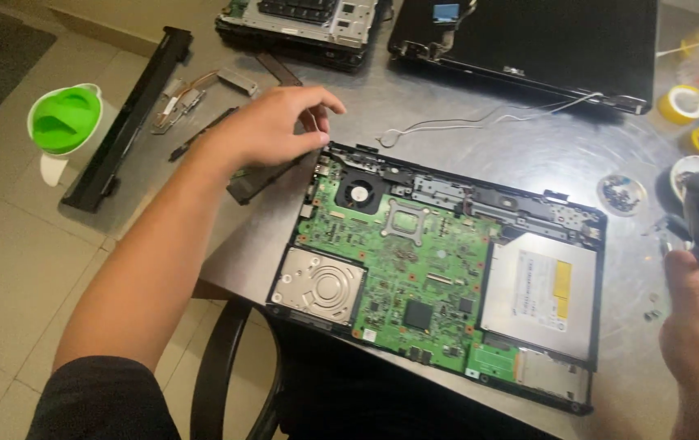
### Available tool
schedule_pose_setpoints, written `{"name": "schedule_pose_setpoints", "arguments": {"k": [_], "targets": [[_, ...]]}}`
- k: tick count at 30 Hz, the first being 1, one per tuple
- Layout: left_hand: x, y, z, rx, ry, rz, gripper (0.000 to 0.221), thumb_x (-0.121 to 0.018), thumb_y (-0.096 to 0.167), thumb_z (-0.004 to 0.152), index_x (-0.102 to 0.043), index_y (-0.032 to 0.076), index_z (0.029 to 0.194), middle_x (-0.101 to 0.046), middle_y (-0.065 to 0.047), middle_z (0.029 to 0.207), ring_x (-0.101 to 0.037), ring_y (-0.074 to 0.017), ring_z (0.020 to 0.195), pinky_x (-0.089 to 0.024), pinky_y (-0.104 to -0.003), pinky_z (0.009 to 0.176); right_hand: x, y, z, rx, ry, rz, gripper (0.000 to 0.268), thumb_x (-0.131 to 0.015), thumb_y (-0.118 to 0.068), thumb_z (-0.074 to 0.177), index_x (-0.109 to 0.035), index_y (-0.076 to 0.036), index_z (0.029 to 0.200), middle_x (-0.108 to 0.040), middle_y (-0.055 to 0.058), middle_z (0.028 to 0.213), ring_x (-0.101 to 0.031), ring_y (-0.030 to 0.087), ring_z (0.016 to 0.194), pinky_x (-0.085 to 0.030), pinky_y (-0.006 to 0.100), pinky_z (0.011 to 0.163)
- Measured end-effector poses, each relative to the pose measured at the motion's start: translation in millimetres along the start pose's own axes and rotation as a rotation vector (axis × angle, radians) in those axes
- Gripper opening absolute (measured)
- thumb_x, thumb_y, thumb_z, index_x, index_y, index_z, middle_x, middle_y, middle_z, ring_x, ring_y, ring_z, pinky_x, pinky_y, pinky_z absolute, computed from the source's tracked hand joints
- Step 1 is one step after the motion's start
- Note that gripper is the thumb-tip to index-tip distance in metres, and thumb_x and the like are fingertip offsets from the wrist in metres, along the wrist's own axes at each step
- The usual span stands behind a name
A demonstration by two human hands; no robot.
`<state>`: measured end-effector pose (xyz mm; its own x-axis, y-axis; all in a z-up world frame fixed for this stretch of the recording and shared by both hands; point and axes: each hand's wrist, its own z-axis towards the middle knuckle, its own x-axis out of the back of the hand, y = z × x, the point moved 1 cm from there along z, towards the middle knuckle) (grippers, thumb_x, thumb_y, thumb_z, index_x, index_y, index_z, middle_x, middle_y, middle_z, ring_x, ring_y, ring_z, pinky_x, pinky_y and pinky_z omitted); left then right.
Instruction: Disassembling a laptop by removing screws with a screwdriver and detaching the screen assembly
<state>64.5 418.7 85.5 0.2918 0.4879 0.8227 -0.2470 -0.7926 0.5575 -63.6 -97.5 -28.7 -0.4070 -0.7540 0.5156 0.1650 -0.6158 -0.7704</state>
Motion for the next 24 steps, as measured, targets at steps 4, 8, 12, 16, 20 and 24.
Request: {"name": "schedule_pose_setpoints", "arguments": {"k": [4,8,12,16,20,24], "targets": [[-15,-18,4,0.050,-0.069,-0.030,0.039,-0.070,0.019,0.093,-0.062,0.016,0.132,-0.060,-0.002,0.100,-0.060,-0.0142,0.086,-0.049,-0.032,0.083,-32,-37,17,0.006,-0.144,-0.027,0.013,-0.060,-0.002,0.127,-0.049,0.002,0.121,-0.050,0.013,0.101,-0.045,0.019,0.087,-0.035,0.035,0.081],[-27,-7,4,0.082,-0.099,0.059,0.052,-0.072,0.028,0.090,-0.055,0.020,0.138,-0.058,-0.002,0.110,-0.057,-0.0149,0.087,-0.049,-0.035,0.077,-57,-50,31,0.036,-0.183,-0.108,0.021,-0.067,0.000,0.119,-0.050,0.006,0.109,-0.049,0.017,0.093,-0.050,0.026,0.081,-0.038,0.039,0.072],[-42,-18,9,0.039,-0.016,0.053,0.053,-0.066,0.017,0.086,-0.050,0.018,0.136,-0.051,-0.008,0.141,-0.064,-0.0298,0.106,-0.050,-0.050,0.086,-74,-66,36,0.012,-0.190,-0.058,0.030,-0.065,0.000,0.119,-0.044,0.000,0.097,-0.042,0.012,0.082,-0.043,0.022,0.073,-0.033,0.038,0.068],[-50,-29,16,0.013,0.030,0.025,0.056,-0.066,0.019,0.080,-0.049,0.017,0.134,-0.055,-0.012,0.132,-0.062,-0.0369,0.109,-0.049,-0.052,0.086,-84,-59,45,0.179,-0.245,-0.116,0.026,-0.061,-0.002,0.116,-0.044,0.000,0.096,-0.038,0.010,0.082,-0.036,0.023,0.073,-0.028,0.039,0.072],[-49,-26,14,0.044,-0.020,-0.029,0.056,-0.061,0.015,0.080,-0.048,0.017,0.134,-0.054,-0.010,0.136,-0.062,-0.0320,0.112,-0.050,-0.049,0.087,-94,-59,50,0.157,-0.298,-0.021,0.020,-0.060,-0.001,0.110,-0.042,-0.003,0.102,-0.040,0.011,0.090,-0.041,0.023,0.080,-0.033,0.037,0.078],[-52,-23,11,-0.031,0.095,0.005,0.050,-0.060,0.015,0.079,-0.049,0.015,0.127,-0.056,-0.011,0.118,-0.064,-0.0376,0.084,-0.051,-0.053,0.068,-99,-53,56,0.152,-0.297,-0.228,0.016,-0.064,-0.003,0.113,-0.054,0.009,0.109,-0.047,0.019,0.092,-0.048,0.030,0.082,-0.036,0.042,0.077]]}}
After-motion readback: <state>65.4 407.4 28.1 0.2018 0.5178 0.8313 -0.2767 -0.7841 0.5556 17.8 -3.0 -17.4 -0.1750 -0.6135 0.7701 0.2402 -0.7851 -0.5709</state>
